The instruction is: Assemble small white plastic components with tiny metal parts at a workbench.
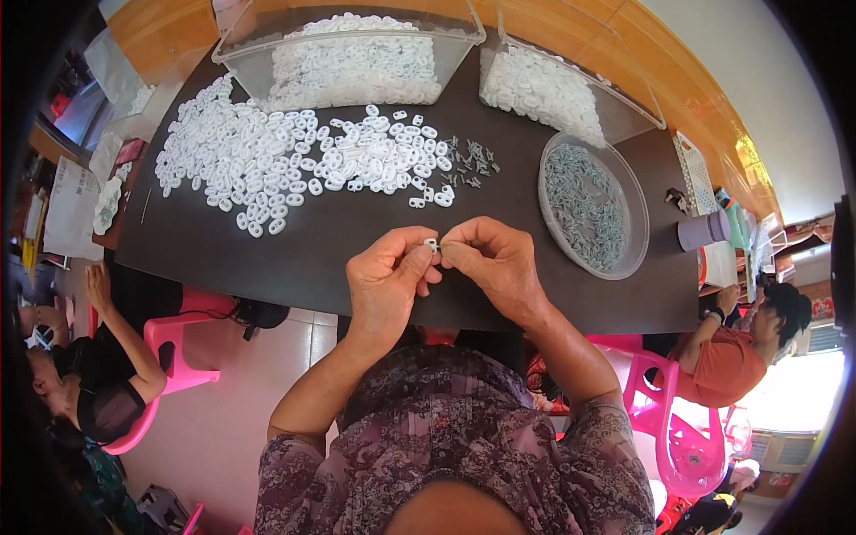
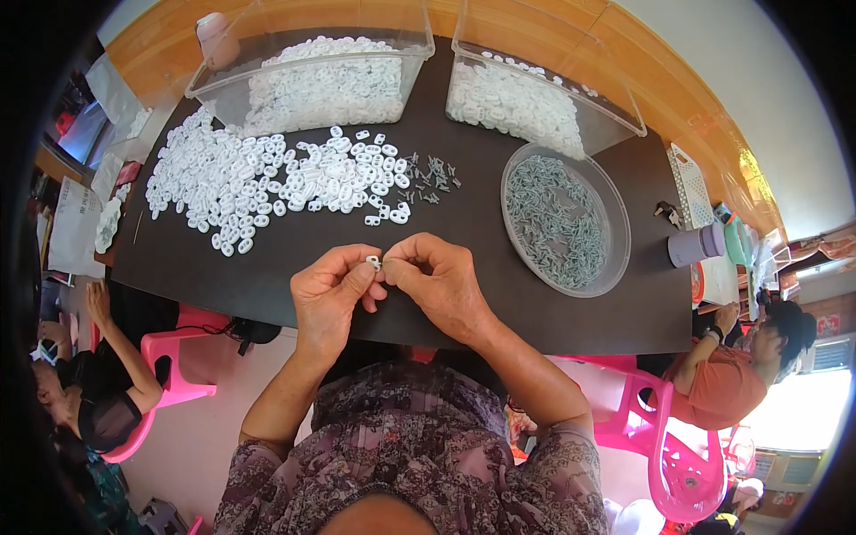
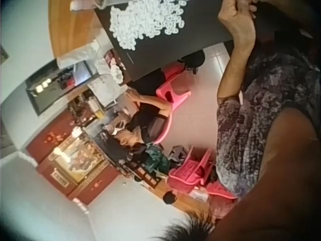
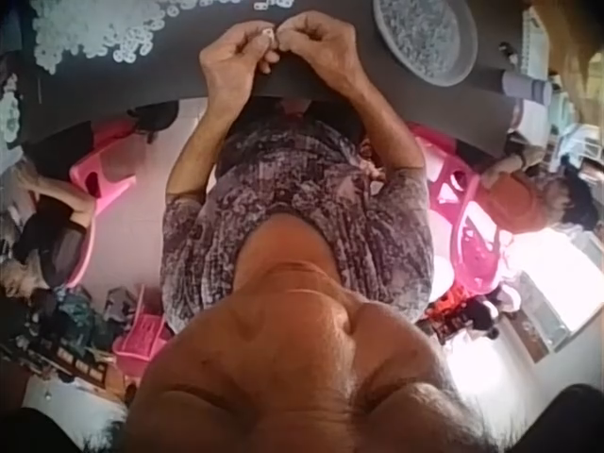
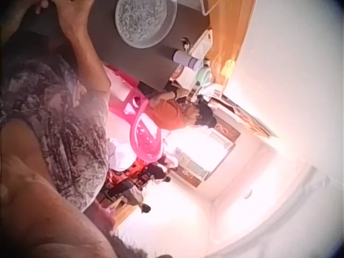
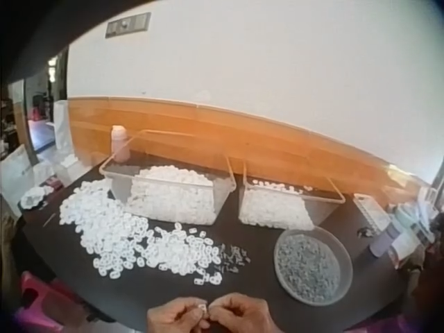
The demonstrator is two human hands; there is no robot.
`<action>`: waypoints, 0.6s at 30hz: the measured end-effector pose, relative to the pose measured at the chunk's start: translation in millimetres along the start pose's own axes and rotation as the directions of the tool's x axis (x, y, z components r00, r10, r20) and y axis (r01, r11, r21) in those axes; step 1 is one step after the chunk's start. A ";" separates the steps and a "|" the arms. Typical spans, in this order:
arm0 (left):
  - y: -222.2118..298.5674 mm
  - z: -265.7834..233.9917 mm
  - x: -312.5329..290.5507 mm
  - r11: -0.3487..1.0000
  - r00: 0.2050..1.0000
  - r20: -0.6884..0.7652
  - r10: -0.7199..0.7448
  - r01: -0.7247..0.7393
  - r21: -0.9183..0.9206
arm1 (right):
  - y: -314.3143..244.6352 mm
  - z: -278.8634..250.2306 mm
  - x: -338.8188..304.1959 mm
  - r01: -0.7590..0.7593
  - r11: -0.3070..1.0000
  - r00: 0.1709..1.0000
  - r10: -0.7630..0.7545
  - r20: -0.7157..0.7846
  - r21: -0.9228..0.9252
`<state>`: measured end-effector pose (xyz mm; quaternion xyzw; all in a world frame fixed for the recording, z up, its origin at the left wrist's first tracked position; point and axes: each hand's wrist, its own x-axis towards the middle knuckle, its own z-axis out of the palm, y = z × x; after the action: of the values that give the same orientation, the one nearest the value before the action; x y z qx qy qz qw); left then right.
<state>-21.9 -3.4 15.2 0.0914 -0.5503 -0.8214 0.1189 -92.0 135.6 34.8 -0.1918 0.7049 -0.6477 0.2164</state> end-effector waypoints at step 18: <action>-0.4 9.1 -11.0 0.964 0.994 -0.005 0.110 -0.105 0.246 | 1.4 0.1 -7.8 0.038 0.999 0.999 -0.037 0.029 -0.039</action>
<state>-14.0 8.1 18.4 0.0832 -0.6505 -0.7386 0.1562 -85.4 140.0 33.9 -0.2182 0.7106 -0.6350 0.2103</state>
